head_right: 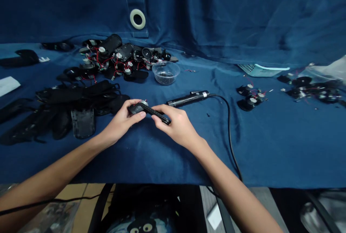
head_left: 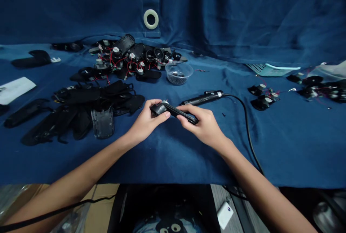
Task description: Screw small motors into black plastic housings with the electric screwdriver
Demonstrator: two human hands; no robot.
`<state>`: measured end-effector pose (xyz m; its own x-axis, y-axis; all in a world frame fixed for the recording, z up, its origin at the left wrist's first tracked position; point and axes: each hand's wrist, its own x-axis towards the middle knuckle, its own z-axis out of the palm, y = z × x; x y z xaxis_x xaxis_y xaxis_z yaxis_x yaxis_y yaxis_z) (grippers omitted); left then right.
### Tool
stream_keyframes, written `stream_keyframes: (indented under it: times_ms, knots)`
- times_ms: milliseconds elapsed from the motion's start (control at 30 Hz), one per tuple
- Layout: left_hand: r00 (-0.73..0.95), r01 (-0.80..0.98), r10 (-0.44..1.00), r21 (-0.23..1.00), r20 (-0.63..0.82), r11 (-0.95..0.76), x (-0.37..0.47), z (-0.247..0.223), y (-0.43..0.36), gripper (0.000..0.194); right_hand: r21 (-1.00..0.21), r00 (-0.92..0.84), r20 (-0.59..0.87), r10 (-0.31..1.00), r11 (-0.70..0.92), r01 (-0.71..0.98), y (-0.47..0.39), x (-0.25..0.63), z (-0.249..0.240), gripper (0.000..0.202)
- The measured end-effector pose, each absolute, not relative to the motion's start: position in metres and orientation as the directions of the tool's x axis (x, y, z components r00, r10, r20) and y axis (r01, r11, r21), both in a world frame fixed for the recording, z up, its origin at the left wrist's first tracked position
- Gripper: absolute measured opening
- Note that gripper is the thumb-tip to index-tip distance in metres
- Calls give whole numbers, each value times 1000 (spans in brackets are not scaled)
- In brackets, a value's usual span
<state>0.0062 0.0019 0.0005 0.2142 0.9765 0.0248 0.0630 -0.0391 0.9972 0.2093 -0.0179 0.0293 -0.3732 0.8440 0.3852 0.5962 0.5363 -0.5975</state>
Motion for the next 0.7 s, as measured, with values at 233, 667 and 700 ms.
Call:
stream_keyframes:
  times_ms: [233, 667, 700]
  knots:
    - [522, 137, 848, 990, -94, 26, -21, 22, 26, 52, -584, -454, 376, 808, 586, 561, -12, 215, 38, 21]
    - [420, 628, 877, 623, 233, -466, -45, 62, 102, 56, -518, -411, 271, 870, 492, 700, 36, 241, 63, 27]
    - [412, 662, 869, 565, 275, -492, -48, 65, 114, 55, -533, -383, 274, 882, 470, 703, 39, 245, 63, 26]
